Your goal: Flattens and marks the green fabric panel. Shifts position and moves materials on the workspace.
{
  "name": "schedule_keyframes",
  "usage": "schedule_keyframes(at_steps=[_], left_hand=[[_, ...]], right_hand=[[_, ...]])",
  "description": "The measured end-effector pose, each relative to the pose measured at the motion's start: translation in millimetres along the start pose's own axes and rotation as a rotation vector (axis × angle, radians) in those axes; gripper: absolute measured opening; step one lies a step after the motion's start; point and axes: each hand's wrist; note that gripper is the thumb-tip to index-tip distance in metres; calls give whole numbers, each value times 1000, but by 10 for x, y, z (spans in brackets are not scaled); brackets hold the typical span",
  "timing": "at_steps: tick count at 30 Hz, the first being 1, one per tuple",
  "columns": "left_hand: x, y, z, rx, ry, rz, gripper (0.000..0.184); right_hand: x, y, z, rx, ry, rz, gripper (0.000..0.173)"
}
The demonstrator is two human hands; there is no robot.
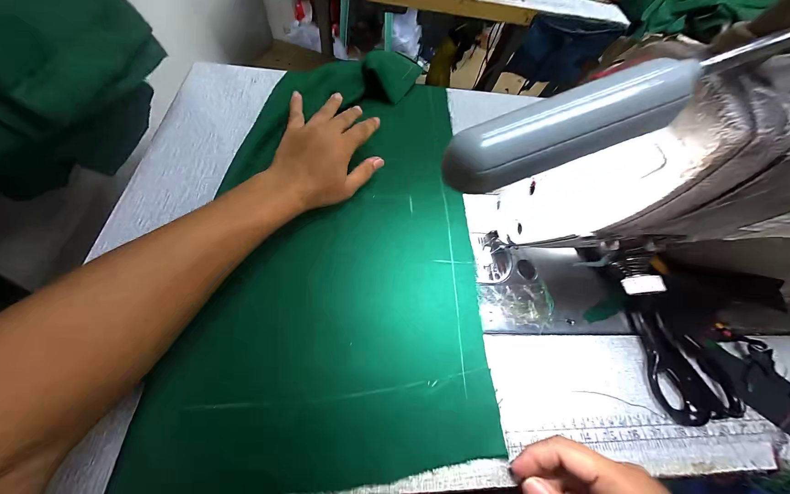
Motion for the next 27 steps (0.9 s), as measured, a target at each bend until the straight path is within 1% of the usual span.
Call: schedule_keyframes(at_steps=[2, 4, 6, 8, 10, 11, 12, 13, 14, 15, 16, 17, 19, 20, 21, 22, 23, 25, 27], left_hand=[[-267, 85, -288, -49, 81, -14, 55], [-627, 93, -627, -36, 71, -107, 54], [-1007, 95, -1014, 11, -21, -310, 53], [-1369, 21, -1272, 62, -91, -544, 54], [-1652, -21, -1382, 106, -188, -726, 56], [-1758, -6, -1388, 128, -239, -782, 55], [-1834, 38, -1374, 133, -273, -816, 52], [-1882, 88, -1345, 116, -290, -830, 47], [-1900, 135, -1318, 85, -288, -821, 39], [-1898, 182, -1303, 45, -273, -818, 31], [-1890, 225, -1310, -2, -252, -841, 26], [-1872, 269, -1335, -76, -223, -900, 24], [-1869, 358, -1395, -283, -165, -1063, 22], [-1890, 411, -1421, -374, -160, -1120, 30], [-1919, 459, -1437, -413, -165, -1141, 40], [-1943, 501, -1450, -398, -186, -1137, 49], [-1966, 545, -1449, -358, -206, -1121, 54], [-2023, 627, -1409, -237, -207, -1063, 54], [-2062, 691, -1365, -137, -189, -1017, 51]], right_hand=[[7, 38, -76, -126, 71, -96, 23], [57, 40, -70, -353, 192, -211, 25], [171, 46, 18, -567, 305, -341, 31], [349, 84, 152, -727, 434, -485, 45], [528, 62, 271, -832, 519, -578, 58], [585, 38, 312, -862, 519, -584, 60], [619, 22, 339, -868, 495, -570, 57], [646, 18, 354, -842, 471, -559, 49], [669, 24, 364, -806, 464, -559, 42], [679, 28, 372, -762, 464, -555, 36], [680, 24, 376, -703, 471, -541, 31], [682, 4, 372, -623, 474, -504, 26], [660, -53, 350, -378, 455, -366, 17], [641, -69, 339, -252, 437, -291, 17], [630, -83, 331, -157, 421, -226, 24], [627, -84, 327, -110, 413, -185, 34], [620, -80, 329, -92, 416, -165, 42], [609, -57, 343, -108, 437, -185, 49], [605, -33, 367, -145, 459, -234, 49]])
Point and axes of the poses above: each hand's wrist, its own x-axis towards the middle knuckle, its own z-axis out of the palm, y = z × x, and after that the axes turned 13 degrees about y, right-handed
